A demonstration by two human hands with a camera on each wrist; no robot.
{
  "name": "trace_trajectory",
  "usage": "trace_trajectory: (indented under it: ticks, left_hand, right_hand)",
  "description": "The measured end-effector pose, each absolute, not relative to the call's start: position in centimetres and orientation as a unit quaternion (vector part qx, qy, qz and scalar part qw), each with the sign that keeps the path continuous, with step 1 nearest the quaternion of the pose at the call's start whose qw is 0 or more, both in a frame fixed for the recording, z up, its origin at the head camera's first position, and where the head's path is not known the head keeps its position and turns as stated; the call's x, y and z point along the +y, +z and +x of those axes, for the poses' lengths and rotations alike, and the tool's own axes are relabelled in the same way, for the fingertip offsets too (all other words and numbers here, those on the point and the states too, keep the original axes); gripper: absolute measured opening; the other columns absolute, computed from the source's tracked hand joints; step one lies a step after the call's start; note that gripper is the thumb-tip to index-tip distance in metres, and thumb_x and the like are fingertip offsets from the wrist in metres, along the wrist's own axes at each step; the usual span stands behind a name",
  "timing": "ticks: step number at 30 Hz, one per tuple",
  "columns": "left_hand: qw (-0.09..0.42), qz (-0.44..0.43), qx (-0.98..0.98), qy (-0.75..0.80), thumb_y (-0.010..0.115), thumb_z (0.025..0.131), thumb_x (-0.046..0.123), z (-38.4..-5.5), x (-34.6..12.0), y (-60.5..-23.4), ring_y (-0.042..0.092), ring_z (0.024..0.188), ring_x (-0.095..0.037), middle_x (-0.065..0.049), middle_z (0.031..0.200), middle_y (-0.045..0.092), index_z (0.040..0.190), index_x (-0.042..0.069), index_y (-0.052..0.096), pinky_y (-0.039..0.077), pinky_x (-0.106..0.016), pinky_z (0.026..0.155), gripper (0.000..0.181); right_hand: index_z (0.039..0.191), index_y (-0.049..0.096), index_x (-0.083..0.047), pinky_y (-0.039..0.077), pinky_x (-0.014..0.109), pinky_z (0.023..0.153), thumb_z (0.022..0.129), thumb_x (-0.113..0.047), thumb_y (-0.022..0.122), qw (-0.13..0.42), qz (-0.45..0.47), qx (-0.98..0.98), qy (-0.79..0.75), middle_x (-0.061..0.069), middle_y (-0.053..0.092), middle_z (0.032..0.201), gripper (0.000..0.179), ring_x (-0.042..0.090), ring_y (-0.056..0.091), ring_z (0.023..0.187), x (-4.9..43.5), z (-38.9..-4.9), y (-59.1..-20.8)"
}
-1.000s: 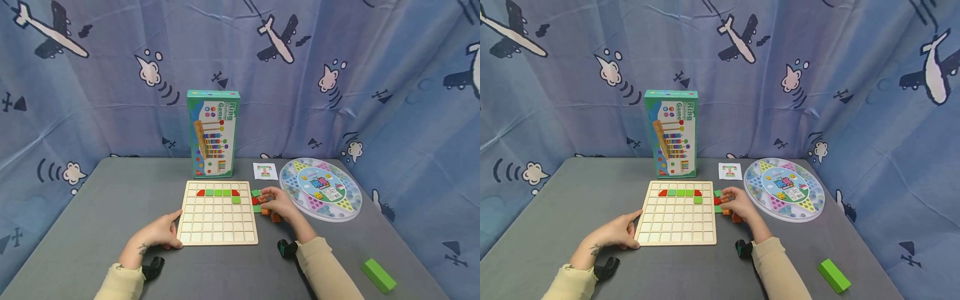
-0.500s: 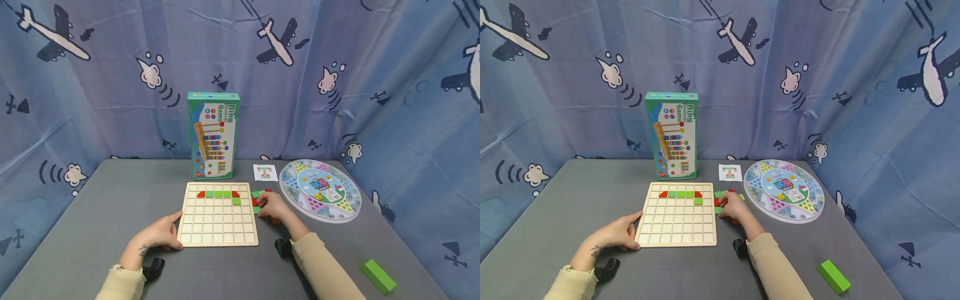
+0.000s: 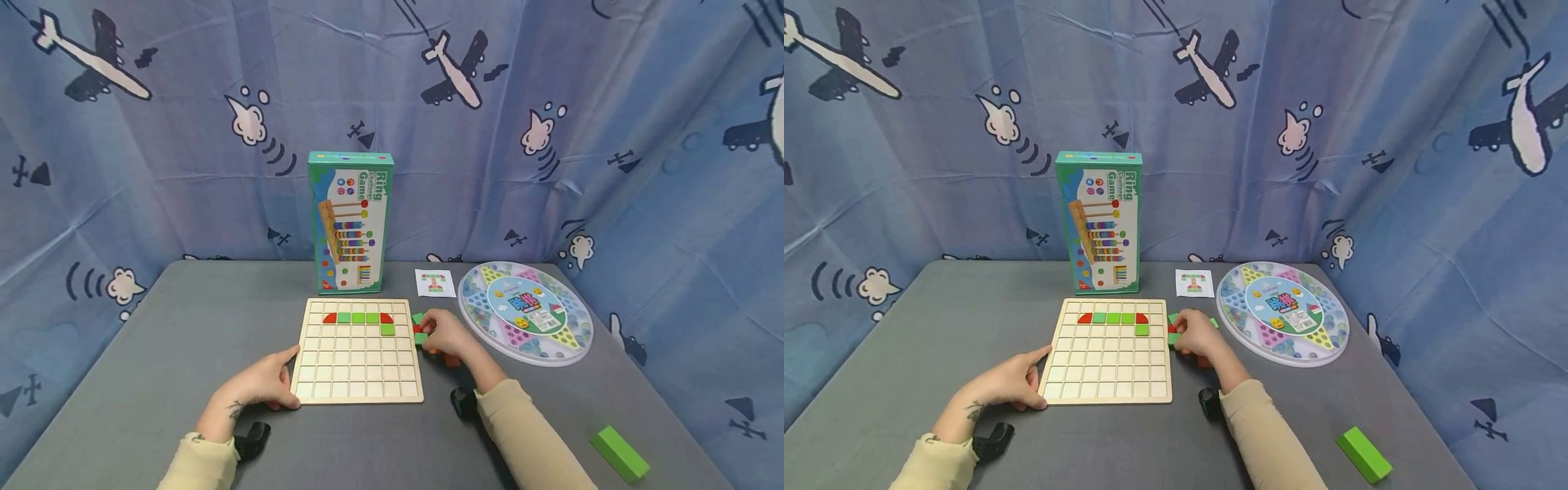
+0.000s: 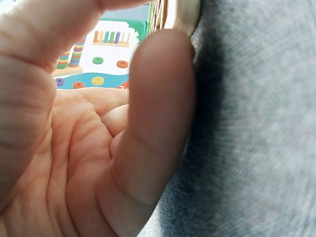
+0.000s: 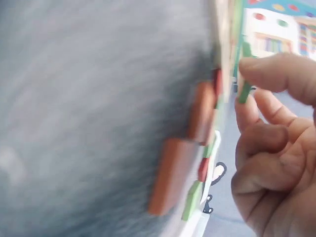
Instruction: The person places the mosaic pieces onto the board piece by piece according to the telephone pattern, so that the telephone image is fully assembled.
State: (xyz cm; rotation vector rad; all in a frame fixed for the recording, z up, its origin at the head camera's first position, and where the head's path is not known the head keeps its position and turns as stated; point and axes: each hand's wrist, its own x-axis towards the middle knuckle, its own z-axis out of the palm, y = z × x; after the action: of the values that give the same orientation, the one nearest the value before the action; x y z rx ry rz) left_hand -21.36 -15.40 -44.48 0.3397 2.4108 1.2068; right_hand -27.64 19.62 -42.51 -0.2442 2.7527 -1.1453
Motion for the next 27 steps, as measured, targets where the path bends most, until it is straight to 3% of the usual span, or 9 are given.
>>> trace_trajectory:
  ticks: [5,13,20,27]
  left_hand:
    - [0.210,0.117,0.869,0.431,0.081,0.060,0.002,-21.3,-15.3,-44.4,0.049,0.049,-0.014,-0.007,0.063,0.054,0.146,-0.004,0.017,0.046,-0.031,0.045,0.107]
    - [0.202,0.131,0.867,0.437,0.081,0.059,0.001,-21.2,-15.4,-44.4,0.048,0.048,-0.015,-0.007,0.062,0.054,0.145,-0.007,0.018,0.046,-0.031,0.044,0.107]
    - [0.207,0.139,0.863,0.440,0.080,0.059,0.002,-21.5,-15.7,-44.8,0.047,0.046,-0.013,-0.006,0.061,0.054,0.145,-0.007,0.016,0.046,-0.031,0.044,0.108]
    - [0.209,0.141,0.860,0.444,0.080,0.060,0.002,-21.4,-15.6,-44.5,0.048,0.048,-0.015,-0.007,0.061,0.054,0.145,-0.007,0.016,0.046,-0.032,0.044,0.107]
  right_hand:
    - [0.102,0.063,0.005,0.045,0.026,0.060,0.068,0.004,0.065,0.070,-0.071,0.880,-0.465,0.011,0.057,0.089,0.034,0.015,0.049,0.071,19.1,-27.7,-42.0]
    - [0.103,0.062,0.001,0.035,0.027,0.047,0.073,0.004,0.062,0.036,-0.056,0.817,-0.573,0.011,0.053,0.097,0.031,0.013,0.040,0.050,16.4,-28.0,-41.4]
    - [0.116,0.056,0.008,0.029,0.023,0.045,0.077,0.009,0.059,0.045,-0.071,0.725,-0.684,0.000,0.043,0.074,0.039,0.010,0.035,0.045,13.3,-28.4,-41.3]
    - [0.117,0.054,0.011,0.027,0.020,0.044,0.077,0.012,0.062,0.083,-0.104,0.688,-0.714,-0.002,0.047,0.062,0.040,0.008,0.033,0.043,9.7,-28.4,-40.7]
